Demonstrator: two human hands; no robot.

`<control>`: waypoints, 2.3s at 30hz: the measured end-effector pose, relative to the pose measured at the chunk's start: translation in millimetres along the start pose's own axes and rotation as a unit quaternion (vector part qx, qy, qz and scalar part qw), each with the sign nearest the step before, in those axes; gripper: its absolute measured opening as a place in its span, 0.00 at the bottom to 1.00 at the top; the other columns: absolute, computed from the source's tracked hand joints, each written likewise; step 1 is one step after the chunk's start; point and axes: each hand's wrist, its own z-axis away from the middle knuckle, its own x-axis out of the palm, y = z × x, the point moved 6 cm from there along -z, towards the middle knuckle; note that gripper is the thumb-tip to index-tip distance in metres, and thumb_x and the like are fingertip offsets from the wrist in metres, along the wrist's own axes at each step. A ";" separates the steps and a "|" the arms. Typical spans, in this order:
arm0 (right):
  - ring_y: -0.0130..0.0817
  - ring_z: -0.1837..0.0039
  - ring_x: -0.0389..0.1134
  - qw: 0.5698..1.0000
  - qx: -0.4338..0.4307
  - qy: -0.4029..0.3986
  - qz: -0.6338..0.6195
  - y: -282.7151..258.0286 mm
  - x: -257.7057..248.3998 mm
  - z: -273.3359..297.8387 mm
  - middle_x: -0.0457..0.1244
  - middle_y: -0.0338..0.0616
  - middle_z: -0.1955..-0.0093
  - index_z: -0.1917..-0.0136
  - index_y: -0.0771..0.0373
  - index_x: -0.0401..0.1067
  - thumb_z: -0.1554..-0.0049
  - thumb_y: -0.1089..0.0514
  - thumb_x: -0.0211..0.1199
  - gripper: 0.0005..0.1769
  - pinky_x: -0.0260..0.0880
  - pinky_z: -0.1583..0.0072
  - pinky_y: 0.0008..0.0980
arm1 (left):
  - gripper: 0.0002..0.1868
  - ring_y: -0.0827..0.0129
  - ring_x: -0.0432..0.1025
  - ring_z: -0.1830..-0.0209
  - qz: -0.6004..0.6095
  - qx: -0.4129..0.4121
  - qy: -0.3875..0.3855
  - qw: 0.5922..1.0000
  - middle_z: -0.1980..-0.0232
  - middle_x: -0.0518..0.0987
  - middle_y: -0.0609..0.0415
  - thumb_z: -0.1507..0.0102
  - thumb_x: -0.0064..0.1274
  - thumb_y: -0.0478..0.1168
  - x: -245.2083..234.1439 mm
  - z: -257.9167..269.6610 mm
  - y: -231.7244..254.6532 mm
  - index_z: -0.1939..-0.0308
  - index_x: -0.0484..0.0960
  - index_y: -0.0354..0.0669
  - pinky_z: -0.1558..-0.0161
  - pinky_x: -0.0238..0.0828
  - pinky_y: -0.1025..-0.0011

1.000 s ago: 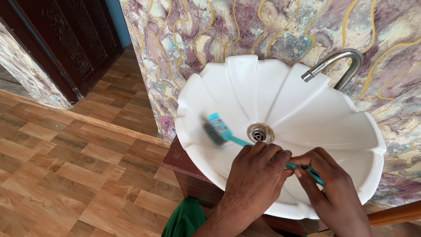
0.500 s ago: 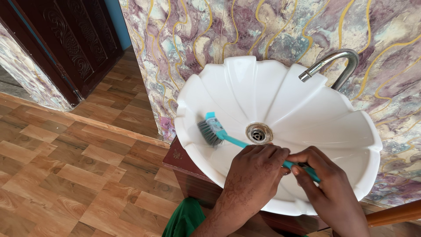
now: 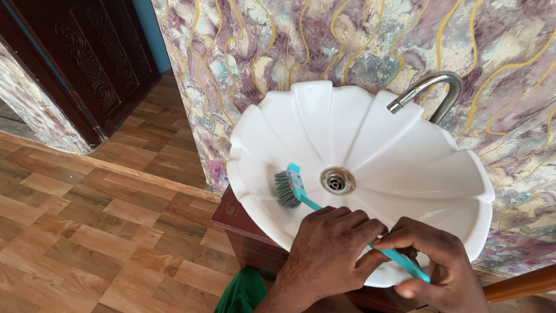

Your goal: The person cleans the surface of a shell-shaped sink and around the drain using a brush.

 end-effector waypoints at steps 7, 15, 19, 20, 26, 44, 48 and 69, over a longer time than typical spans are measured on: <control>0.29 0.57 0.68 0.995 -0.046 0.058 -0.060 19.3 -6.9 12.5 0.67 0.45 0.57 0.44 0.71 0.80 0.48 0.23 0.66 0.46 0.67 0.54 0.25 | 0.15 0.63 0.79 0.56 0.026 -0.003 0.041 0.999 0.59 0.82 0.56 0.33 0.57 0.50 1.8 0.6 -1.4 0.47 0.83 0.47 0.51 0.75 0.61; 0.34 0.49 0.71 0.996 0.016 0.071 0.059 -17.5 3.9 -13.0 0.69 0.46 0.52 0.43 0.67 0.79 0.41 0.54 0.63 0.17 0.71 0.47 0.30 | 0.17 0.63 0.78 0.52 -0.025 -0.053 0.049 0.997 0.56 0.83 0.54 0.38 0.59 0.42 3.4 -5.6 -11.5 0.46 0.83 0.42 0.38 0.65 0.57; 0.32 0.54 0.68 0.987 0.084 0.074 0.114 -21.3 9.5 -18.7 0.68 0.43 0.54 0.42 0.64 0.79 0.47 0.60 0.65 0.18 0.69 0.51 0.31 | 0.18 0.65 0.78 0.50 -0.050 -0.064 0.057 0.995 0.53 0.83 0.52 0.38 0.60 0.42 4.9 -6.4 -15.2 0.46 0.83 0.39 0.28 0.53 0.53; 0.31 0.59 0.66 0.983 0.105 0.082 0.127 -16.7 8.5 -16.7 0.68 0.43 0.57 0.43 0.63 0.79 0.49 0.59 0.67 0.19 0.68 0.54 0.31 | 0.18 0.65 0.78 0.50 -0.051 -0.065 0.057 0.995 0.53 0.83 0.52 0.38 0.60 0.42 3.4 -5.2 -13.8 0.46 0.83 0.39 0.28 0.53 0.53; 0.25 0.61 0.67 0.993 0.007 0.112 -0.027 4.0 -4.4 11.2 0.69 0.43 0.61 0.46 0.70 0.80 0.48 0.56 0.68 0.19 0.65 0.56 0.26 | 0.13 0.65 0.76 0.56 -0.012 -0.051 0.015 0.998 0.64 0.78 0.56 0.40 0.64 0.47 -4.4 -2.6 -1.1 0.56 0.85 0.47 0.37 0.61 0.58; 0.34 0.56 0.72 0.963 -0.167 0.205 -0.058 12.6 -18.7 31.5 0.69 0.53 0.58 0.48 0.74 0.74 0.47 0.49 0.73 0.25 0.74 0.54 0.30 | 0.15 0.69 0.74 0.61 0.022 0.018 0.133 0.991 0.62 0.81 0.64 0.38 0.65 0.52 -11.6 14.3 4.7 0.54 0.84 0.50 0.55 0.71 0.67; 0.32 0.56 0.73 0.965 -0.152 0.209 -0.047 4.5 -10.0 33.8 0.69 0.52 0.58 0.49 0.74 0.74 0.45 0.53 0.70 0.21 0.75 0.54 0.29 | 0.12 0.70 0.74 0.61 0.016 0.005 0.141 0.990 0.63 0.80 0.63 0.37 0.64 0.50 -11.9 12.9 5.8 0.57 0.83 0.49 0.58 0.69 0.67; 0.28 0.64 0.70 0.966 -0.031 0.254 0.040 -5.1 2.0 34.5 0.67 0.47 0.67 0.53 0.72 0.76 0.41 0.64 0.64 0.07 0.69 0.56 0.27 | 0.08 0.65 0.82 0.61 0.060 -0.006 0.344 0.937 0.60 0.86 0.54 0.35 0.50 0.37 -20.7 43.3 -4.7 0.56 0.83 0.43 0.56 0.76 0.66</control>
